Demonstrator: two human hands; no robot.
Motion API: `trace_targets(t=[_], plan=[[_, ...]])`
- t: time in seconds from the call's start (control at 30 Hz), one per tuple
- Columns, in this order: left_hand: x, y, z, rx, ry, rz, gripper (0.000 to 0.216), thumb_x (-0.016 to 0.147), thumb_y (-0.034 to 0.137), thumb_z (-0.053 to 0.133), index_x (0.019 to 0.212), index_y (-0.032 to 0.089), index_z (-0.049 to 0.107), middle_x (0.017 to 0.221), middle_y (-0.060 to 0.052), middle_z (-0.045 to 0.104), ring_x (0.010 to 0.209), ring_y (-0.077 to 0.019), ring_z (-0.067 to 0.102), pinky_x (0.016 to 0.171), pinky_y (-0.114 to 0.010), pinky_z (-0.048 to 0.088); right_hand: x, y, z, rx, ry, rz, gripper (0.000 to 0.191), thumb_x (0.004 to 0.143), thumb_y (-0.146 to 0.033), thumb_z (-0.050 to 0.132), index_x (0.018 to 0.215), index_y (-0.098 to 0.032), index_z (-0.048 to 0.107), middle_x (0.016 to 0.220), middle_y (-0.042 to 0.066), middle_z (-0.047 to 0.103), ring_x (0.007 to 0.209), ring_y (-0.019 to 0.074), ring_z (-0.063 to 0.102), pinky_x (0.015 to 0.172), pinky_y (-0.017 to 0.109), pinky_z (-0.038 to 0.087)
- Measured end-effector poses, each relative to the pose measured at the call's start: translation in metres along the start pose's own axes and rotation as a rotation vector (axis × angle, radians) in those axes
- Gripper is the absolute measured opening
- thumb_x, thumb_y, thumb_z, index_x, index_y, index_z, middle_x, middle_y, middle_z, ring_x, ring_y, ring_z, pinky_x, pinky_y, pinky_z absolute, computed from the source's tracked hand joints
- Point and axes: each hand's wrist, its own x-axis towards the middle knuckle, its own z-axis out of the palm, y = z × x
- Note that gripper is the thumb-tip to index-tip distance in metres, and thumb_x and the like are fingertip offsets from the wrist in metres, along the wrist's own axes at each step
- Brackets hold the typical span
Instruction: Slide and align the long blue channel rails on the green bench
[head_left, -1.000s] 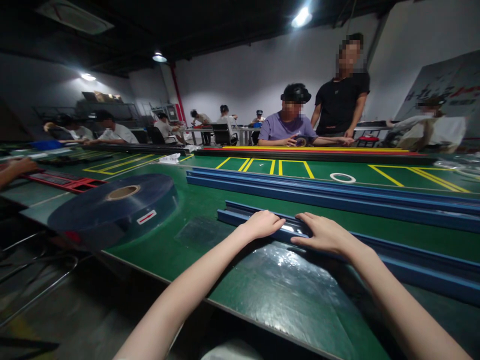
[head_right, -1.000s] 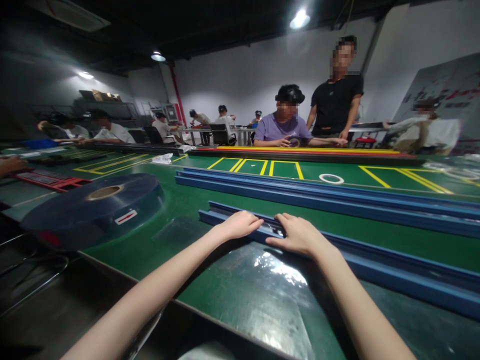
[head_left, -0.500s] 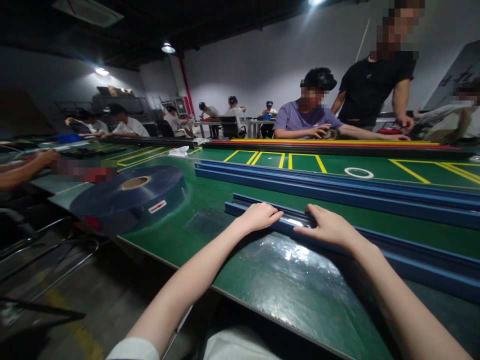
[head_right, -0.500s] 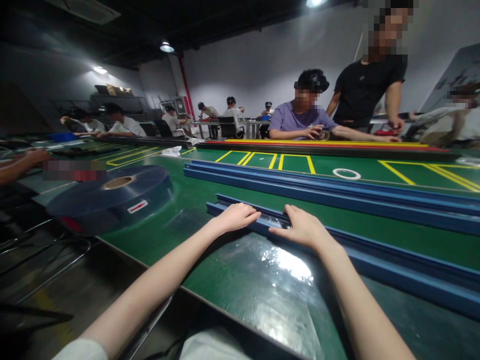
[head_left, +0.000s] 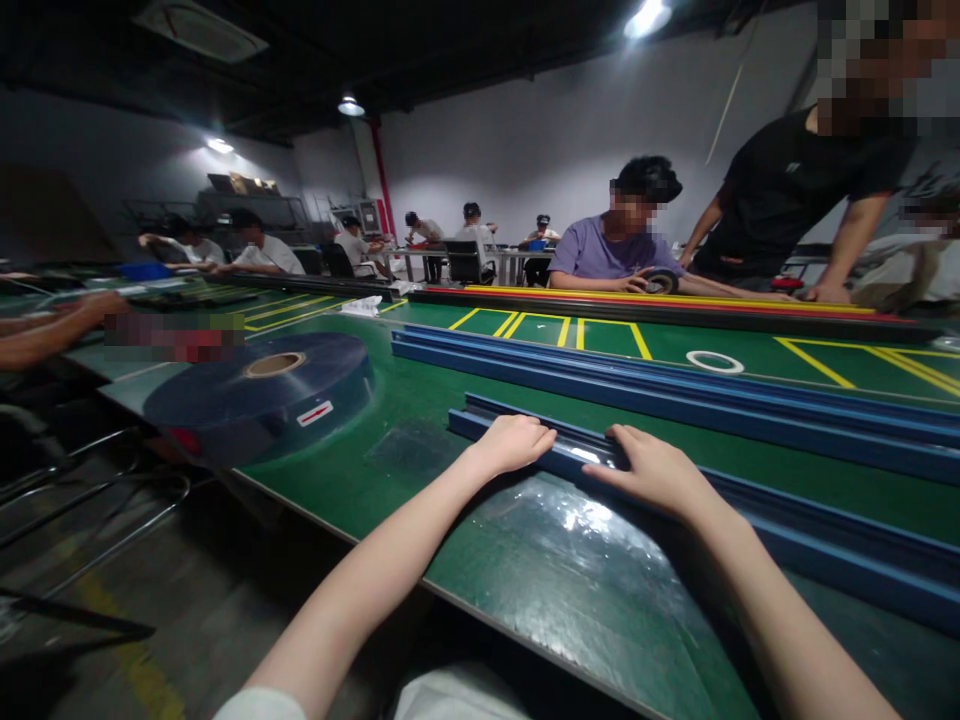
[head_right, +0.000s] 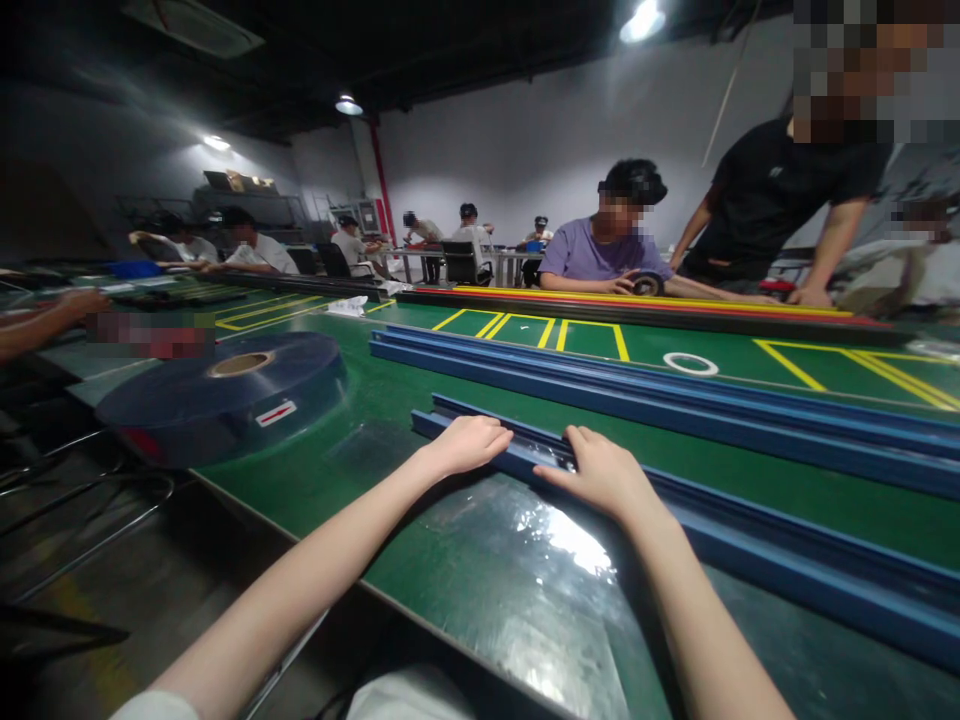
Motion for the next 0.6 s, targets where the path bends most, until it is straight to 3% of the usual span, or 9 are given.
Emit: trace_targets(t=[0.6], plan=[[-0.0003, -0.0009, 0.0036, 0.039, 0.028, 0.034, 0.041, 0.094, 0.029, 0.026, 0.087, 0.018, 0.064, 0.086, -0.006, 0.066, 0.081, -0.0195, 0.064, 0.067, -0.027, 0.046, -0.0005, -0.0012, -0.0005, -0.015, -0.010, 0.008, 0.053, 0.078, -0.064, 0.039, 0.099, -0.018, 0.053, 0.102, 0.012, 0.063, 0.092, 0.0272, 0.060, 0.071, 0.033, 0.044]])
